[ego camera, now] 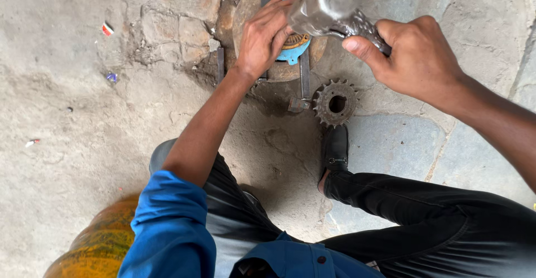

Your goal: The person sits on the floor and uses a hammer and metal rod to disassemble a blue mechanical component with a gear. They repeatedly strike the part to remove a central piece and then inspect the separated components.

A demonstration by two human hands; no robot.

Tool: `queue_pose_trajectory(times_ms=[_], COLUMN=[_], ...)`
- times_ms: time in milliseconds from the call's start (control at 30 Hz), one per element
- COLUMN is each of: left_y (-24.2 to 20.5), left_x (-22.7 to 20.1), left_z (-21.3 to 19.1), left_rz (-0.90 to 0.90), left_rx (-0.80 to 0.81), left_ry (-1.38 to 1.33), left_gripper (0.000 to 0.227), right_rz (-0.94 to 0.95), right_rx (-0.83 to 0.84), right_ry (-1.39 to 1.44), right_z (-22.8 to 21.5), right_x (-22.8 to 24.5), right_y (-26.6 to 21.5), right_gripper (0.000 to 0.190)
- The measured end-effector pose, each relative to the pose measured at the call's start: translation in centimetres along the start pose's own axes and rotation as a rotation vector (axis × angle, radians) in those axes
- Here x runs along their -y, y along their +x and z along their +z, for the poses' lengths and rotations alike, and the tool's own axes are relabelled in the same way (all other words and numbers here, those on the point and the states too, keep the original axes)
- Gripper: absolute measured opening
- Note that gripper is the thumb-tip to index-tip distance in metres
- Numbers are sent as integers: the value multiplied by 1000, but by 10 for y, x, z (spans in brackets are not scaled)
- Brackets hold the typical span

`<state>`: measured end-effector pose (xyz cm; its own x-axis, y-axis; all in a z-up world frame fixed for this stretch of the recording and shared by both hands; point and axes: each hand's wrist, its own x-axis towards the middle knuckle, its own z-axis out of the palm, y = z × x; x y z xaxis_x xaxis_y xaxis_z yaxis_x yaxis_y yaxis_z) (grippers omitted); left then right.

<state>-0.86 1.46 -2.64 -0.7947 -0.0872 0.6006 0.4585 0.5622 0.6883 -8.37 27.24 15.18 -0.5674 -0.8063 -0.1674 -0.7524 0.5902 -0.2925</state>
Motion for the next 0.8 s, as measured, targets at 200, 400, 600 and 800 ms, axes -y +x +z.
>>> queue_pose_trajectory(times_ms=[200, 400, 600, 800], left_y=[5, -12, -6, -3], left_x=[4, 18, 15, 12], left_z=[1, 15, 17, 9], left_rz=[-6, -67, 17, -3], left_rx=[9, 79, 2, 37], left_ry=[15, 75, 58, 47], left_gripper=[31, 22, 25, 23], right_rz=[-24, -88, -25, 205], right_rx=[-31, 22, 107, 122], right_ry=[37, -69, -118, 188], right_z=[-45, -28, -26, -22], right_x=[24, 20, 17, 11], right_y=[9, 9, 11, -16], right_gripper=[62, 58, 60, 62])
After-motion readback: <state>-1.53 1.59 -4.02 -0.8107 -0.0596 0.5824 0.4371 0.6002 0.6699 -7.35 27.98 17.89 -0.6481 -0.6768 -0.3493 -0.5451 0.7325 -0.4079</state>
